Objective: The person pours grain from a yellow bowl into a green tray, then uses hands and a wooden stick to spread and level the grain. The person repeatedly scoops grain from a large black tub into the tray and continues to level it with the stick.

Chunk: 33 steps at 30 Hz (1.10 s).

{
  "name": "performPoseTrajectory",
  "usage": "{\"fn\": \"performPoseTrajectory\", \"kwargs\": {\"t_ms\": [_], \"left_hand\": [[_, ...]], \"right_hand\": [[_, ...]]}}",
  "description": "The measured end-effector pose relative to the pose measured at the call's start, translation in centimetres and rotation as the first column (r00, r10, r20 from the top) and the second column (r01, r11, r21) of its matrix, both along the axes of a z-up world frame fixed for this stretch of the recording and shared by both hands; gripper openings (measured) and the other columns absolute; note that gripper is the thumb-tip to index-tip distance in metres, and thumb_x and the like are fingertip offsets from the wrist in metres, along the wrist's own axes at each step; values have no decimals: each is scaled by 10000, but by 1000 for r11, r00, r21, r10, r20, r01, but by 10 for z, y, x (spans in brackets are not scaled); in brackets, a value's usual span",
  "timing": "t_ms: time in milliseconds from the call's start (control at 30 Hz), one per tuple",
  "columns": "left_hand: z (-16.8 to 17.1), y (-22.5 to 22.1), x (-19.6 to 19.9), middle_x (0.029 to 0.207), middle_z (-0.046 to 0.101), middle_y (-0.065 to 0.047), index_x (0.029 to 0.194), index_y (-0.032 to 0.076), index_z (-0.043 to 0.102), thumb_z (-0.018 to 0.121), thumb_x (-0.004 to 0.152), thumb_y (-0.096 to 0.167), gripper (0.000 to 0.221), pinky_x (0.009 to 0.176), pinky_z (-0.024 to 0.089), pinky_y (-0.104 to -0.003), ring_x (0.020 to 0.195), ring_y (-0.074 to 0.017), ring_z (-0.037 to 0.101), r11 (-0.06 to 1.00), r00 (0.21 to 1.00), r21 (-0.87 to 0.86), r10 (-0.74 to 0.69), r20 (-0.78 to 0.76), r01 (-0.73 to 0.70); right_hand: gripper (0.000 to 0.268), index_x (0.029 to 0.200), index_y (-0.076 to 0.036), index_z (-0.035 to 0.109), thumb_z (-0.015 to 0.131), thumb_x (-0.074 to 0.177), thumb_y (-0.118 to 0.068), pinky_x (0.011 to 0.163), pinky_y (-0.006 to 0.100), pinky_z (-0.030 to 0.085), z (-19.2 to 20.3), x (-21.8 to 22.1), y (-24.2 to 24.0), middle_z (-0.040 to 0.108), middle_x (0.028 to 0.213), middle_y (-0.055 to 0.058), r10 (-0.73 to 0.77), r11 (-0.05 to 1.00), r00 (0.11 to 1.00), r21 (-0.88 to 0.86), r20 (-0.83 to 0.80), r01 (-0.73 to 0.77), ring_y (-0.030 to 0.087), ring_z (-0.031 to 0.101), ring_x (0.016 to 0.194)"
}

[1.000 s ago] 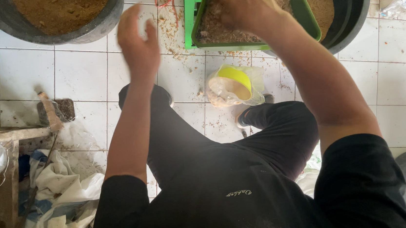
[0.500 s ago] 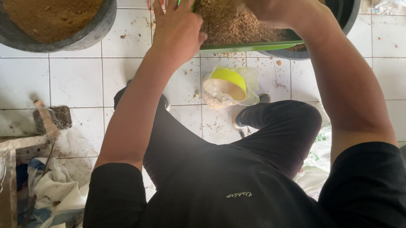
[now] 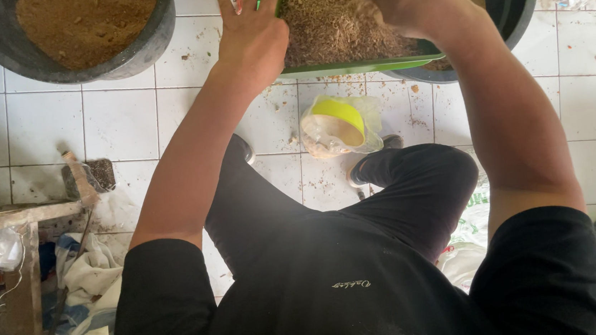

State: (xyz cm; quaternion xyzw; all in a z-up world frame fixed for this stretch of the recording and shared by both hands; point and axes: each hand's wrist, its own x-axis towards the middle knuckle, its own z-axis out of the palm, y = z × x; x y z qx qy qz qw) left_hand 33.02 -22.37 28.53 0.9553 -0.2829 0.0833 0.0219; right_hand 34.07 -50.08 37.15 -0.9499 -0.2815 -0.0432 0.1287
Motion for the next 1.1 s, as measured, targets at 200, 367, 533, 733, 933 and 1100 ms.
{"fn": "performPoseTrajectory", "kwargs": {"t_ms": [200,367,533,733,933,1100], "left_hand": [[-4,-3,-2,1555,426,-209,910,77,783,731,832,77,93,1088,120,-857,1522,-429,217,985,996,-162,-41,75,52],[-11,-8,2,1511,439,-194,1034,71,759,721,841,40,199,1062,156,-855,1522,-417,215,984,999,-173,-40,27,44],[-18,-14,6,1479,467,-173,1054,58,710,757,869,79,191,1080,189,-832,1510,-395,243,963,997,-265,-42,63,57],[-19,-20,8,1408,526,-119,956,106,703,804,914,185,136,1096,218,-812,1485,-360,266,909,998,-411,-67,11,66],[-23,-20,9,1460,516,-125,963,110,720,769,975,155,68,1107,238,-768,1516,-362,260,879,998,-474,-55,1,49],[-23,-26,9,1444,519,-155,1038,88,721,768,990,217,146,1109,235,-769,1469,-384,297,883,994,-465,-21,103,67]], "right_hand": [[98,942,26,720,750,955,-67,549,392,516,-3,3,-21,684,784,178,-26,994,993,-104,116,38,295,650,634],[64,837,13,653,675,839,73,588,372,508,-7,8,-26,691,852,133,364,930,864,-187,348,-317,263,643,678],[74,1083,10,712,653,1041,-2,516,326,487,4,-4,-21,675,806,135,46,989,998,145,-48,-39,196,618,596],[396,1255,-30,695,690,872,-131,557,378,555,12,-4,-16,739,961,194,-167,981,957,-140,-237,137,254,687,601],[268,1159,-59,791,693,950,-195,736,403,577,-6,-4,-28,765,930,175,-131,966,968,-246,-213,77,296,716,738],[262,1139,-39,763,786,917,-177,717,354,583,-8,-6,-33,765,961,125,-67,994,986,75,-156,79,229,736,775]]}}
